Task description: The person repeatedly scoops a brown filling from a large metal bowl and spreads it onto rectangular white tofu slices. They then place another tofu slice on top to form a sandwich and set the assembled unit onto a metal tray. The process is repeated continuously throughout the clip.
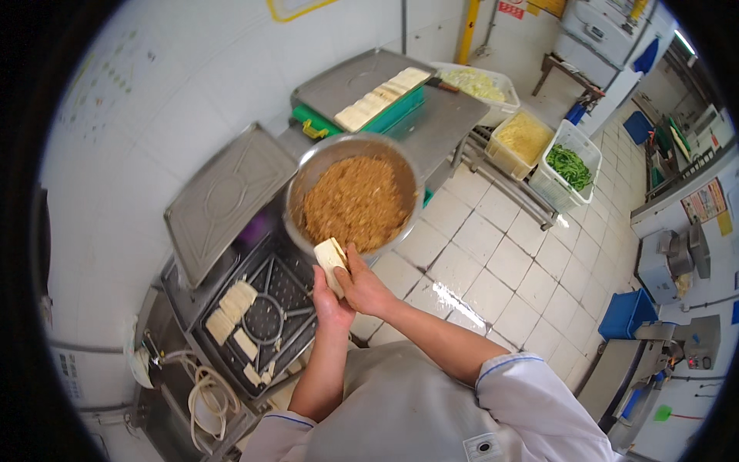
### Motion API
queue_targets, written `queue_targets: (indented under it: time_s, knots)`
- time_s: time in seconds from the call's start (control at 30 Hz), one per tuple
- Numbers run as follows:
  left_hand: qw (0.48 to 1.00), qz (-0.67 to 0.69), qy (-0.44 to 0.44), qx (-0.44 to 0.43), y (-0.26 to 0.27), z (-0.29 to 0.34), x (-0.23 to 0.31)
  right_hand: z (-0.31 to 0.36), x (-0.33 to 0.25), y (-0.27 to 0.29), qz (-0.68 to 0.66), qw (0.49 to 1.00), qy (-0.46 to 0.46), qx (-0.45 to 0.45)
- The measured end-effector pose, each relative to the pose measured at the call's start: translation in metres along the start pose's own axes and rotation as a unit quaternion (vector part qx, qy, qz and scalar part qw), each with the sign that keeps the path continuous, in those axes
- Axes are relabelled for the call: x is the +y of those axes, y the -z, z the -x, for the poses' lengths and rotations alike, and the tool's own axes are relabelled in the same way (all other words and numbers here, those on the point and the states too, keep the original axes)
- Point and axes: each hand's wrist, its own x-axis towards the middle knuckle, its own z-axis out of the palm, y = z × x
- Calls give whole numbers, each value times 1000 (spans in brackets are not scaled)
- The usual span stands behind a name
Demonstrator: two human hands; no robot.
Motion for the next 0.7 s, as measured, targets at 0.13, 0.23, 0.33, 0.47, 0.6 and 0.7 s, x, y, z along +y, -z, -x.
queue_targets:
  time_s: [0.13,0.23,0.33,0.47,0.6,0.7]
  knots:
    - [999,-19,-1,-46,-60,-42,-48,-3,-6,94,33,998,-36,38]
    - [997,-79,-12,0,-91,-87,-79,-23,-3,138,47,995,-44,73]
    - [993,-106,-50,-35,-124,-140,-107,-56,7,175,51,992,-60,100]
    - [990,-121,-60,-43,-174,-212,-136,-127,20,231,116,983,18,140]
    - [991,-108,-71,-46,-234,-282,-160,-189,23,292,122,980,-13,159]
    - [993,-81,-52,-71,-280,-334,-169,-246,21,345,-58,987,-34,144]
